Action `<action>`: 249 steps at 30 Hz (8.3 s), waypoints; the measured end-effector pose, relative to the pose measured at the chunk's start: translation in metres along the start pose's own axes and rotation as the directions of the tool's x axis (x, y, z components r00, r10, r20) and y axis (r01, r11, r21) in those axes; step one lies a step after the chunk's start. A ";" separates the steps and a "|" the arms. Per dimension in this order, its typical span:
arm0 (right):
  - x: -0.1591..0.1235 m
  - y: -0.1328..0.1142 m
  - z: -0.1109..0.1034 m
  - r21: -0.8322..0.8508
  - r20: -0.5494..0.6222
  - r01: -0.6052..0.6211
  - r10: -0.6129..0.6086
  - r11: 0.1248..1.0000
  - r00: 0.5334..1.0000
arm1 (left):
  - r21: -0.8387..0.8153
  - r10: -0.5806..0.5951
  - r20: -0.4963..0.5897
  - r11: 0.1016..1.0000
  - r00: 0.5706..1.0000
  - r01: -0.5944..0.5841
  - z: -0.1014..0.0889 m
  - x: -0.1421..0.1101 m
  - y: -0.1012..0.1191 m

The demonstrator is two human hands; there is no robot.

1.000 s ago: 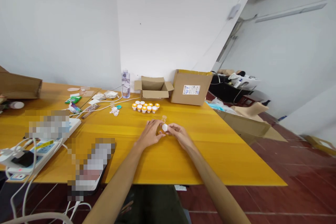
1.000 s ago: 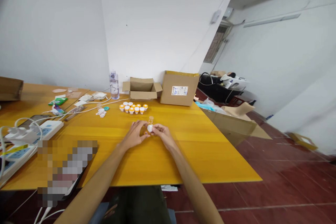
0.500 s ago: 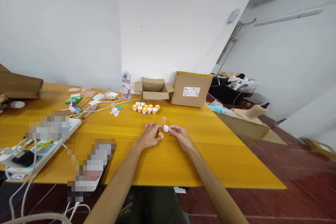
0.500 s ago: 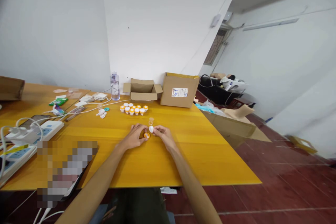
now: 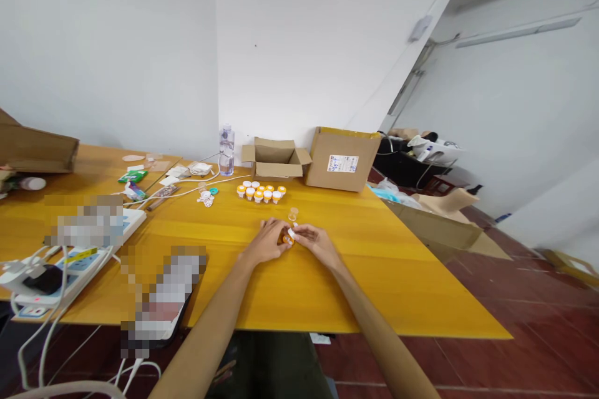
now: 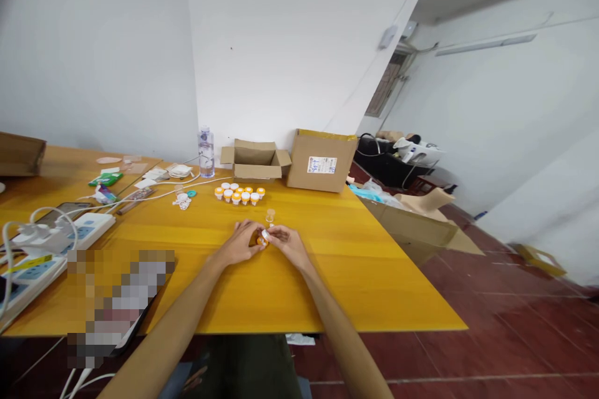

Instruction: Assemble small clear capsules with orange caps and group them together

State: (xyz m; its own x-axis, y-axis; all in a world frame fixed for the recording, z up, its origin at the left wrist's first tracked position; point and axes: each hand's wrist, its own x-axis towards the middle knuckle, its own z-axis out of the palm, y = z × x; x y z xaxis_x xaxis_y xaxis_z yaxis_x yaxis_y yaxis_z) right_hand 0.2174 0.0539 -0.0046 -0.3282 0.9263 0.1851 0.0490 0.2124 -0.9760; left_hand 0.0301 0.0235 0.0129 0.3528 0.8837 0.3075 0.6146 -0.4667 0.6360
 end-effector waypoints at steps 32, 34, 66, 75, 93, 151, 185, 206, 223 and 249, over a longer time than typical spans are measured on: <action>-0.006 -0.016 0.006 -0.276 0.121 0.229 -0.203 0.933 0.972 | 0.018 0.017 -0.011 1.000 1.000 -0.016 -0.002 0.000 0.001; -0.005 -0.015 0.006 -0.276 0.125 0.216 -0.188 0.937 0.974 | 0.017 0.018 -0.011 1.000 1.000 -0.018 -0.002 0.000 0.001; 0.001 -0.001 0.003 -0.183 0.149 0.113 -0.086 0.977 0.985 | 0.003 -0.001 -0.002 1.000 1.000 0.001 -0.002 0.001 -0.002; -0.002 -0.004 0.004 -0.233 0.139 0.152 -0.122 0.960 0.983 | -0.005 -0.001 -0.010 1.000 1.000 0.001 -0.002 0.000 -0.002; 0.002 0.014 -0.006 -0.765 0.030 0.250 -0.355 0.594 0.934 | 0.028 -0.018 0.000 0.999 1.000 0.018 -0.004 0.002 0.004; -0.001 -0.012 0.009 0.115 -0.121 0.054 -0.040 0.992 0.992 | -0.744 -0.394 -0.257 0.663 0.882 0.079 -0.011 0.013 -0.001; -0.002 -0.011 0.014 0.088 -0.184 0.107 -0.090 0.990 0.979 | -0.815 -0.336 -0.088 0.566 0.938 0.126 -0.004 0.013 0.007; -0.003 -0.009 0.015 -0.085 -0.181 0.213 -0.226 0.973 0.957 | -0.811 -0.350 -0.048 0.560 0.936 0.168 -0.005 0.011 0.011; -0.005 -0.015 0.018 -0.101 -0.169 0.225 -0.239 0.969 0.956 | -0.788 -0.324 -0.105 0.604 0.940 0.120 -0.001 0.013 0.007; -0.007 -0.017 0.022 -0.125 -0.216 0.248 -0.271 0.961 0.938 | -0.781 -0.335 -0.112 0.612 0.936 0.125 -0.001 0.013 0.011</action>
State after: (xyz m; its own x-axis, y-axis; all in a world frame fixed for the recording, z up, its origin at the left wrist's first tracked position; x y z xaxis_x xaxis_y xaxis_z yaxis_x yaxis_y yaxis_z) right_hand 0.1977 0.0368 0.0076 -0.1171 0.8787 0.4628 0.0835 0.4731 -0.8771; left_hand 0.0402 0.0303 0.0246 0.0448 0.9870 0.1543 -0.1309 -0.1473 0.9804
